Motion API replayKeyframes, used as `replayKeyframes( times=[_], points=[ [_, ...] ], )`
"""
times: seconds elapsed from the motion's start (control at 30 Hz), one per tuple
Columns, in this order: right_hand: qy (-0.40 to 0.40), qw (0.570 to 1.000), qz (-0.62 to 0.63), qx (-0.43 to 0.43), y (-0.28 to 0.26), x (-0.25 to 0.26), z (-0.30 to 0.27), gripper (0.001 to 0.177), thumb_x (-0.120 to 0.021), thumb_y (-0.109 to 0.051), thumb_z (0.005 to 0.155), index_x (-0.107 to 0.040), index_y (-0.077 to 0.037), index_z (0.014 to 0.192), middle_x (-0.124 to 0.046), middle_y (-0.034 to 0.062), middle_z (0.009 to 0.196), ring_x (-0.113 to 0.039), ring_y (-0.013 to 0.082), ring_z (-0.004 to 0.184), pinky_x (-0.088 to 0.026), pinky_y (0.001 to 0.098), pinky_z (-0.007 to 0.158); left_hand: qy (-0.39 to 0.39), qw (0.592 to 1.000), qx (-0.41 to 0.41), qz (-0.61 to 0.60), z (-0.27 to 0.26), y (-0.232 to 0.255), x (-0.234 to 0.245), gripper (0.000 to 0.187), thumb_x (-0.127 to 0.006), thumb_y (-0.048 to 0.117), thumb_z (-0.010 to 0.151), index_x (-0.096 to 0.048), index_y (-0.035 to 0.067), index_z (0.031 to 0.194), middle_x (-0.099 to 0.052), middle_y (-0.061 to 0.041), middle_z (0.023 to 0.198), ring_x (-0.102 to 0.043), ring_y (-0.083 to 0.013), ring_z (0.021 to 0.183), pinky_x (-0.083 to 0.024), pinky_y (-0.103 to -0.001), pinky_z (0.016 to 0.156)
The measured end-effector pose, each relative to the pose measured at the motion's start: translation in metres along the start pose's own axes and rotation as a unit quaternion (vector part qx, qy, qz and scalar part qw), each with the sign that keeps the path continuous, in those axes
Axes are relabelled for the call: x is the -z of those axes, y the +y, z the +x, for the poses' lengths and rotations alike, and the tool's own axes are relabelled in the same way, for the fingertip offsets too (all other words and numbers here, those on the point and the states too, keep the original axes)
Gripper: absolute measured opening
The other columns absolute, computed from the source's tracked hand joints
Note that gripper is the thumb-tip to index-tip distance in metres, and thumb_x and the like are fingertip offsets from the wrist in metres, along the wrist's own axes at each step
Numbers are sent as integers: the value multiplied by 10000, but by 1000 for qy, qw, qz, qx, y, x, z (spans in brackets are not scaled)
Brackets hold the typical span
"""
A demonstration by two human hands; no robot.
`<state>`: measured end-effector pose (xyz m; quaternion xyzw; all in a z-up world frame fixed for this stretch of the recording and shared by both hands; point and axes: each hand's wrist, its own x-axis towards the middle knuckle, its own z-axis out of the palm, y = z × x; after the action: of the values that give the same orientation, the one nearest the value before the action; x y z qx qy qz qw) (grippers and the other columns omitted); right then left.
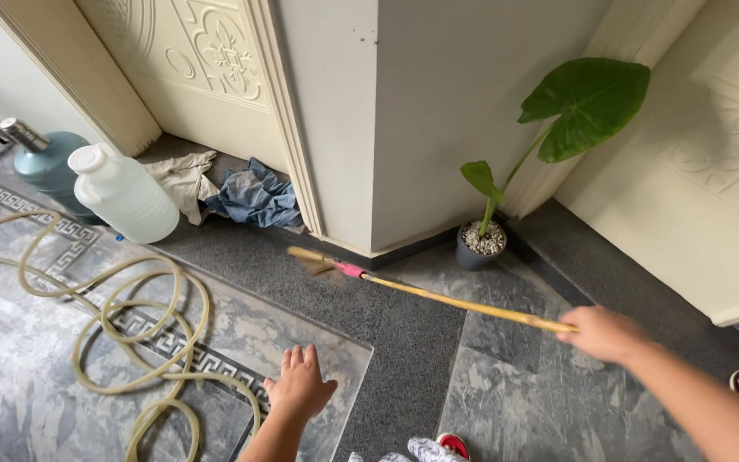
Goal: Sweep a dusty floor and wash a cleaning rag in a sink.
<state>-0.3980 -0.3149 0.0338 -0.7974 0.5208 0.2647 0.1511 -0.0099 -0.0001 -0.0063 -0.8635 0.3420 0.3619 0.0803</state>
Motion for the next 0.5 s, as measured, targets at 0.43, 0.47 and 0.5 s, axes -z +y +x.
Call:
replayKeyframes(
  times=[0.43,0.47,0.5],
  points=[
    [-1,985,-44,-164,183,-49,10,364,-676,-441,940,-805,-190,1171,-803,86,1056,-776,286,1023,-617,463,916,-4,999,-25,-20,8,70,-14,903,-695,498,926,-198,220,1627,-124,-23,1727,-91,-218,1603,-212,-647,1235],
    [2,982,-66,-174,171,-42,13,362,-659,-420,964,-788,-168,1189,-783,113,1156,-757,335,1112,-597,500,956,5,999,-28,-22,11,78,-16,907,-698,501,928,-196,209,1624,-116,-29,1726,-87,-226,1598,-201,-651,1233],
    [2,983,-68,-168,163,-45,20,362,-659,-420,964,-788,-168,1189,-783,113,1156,-757,335,1112,-597,500,956,5,999,-22,-24,8,84,-15,907,-698,501,928,-196,209,1624,-116,-29,1726,-87,-226,1598,-201,-651,1233]
  ],
)
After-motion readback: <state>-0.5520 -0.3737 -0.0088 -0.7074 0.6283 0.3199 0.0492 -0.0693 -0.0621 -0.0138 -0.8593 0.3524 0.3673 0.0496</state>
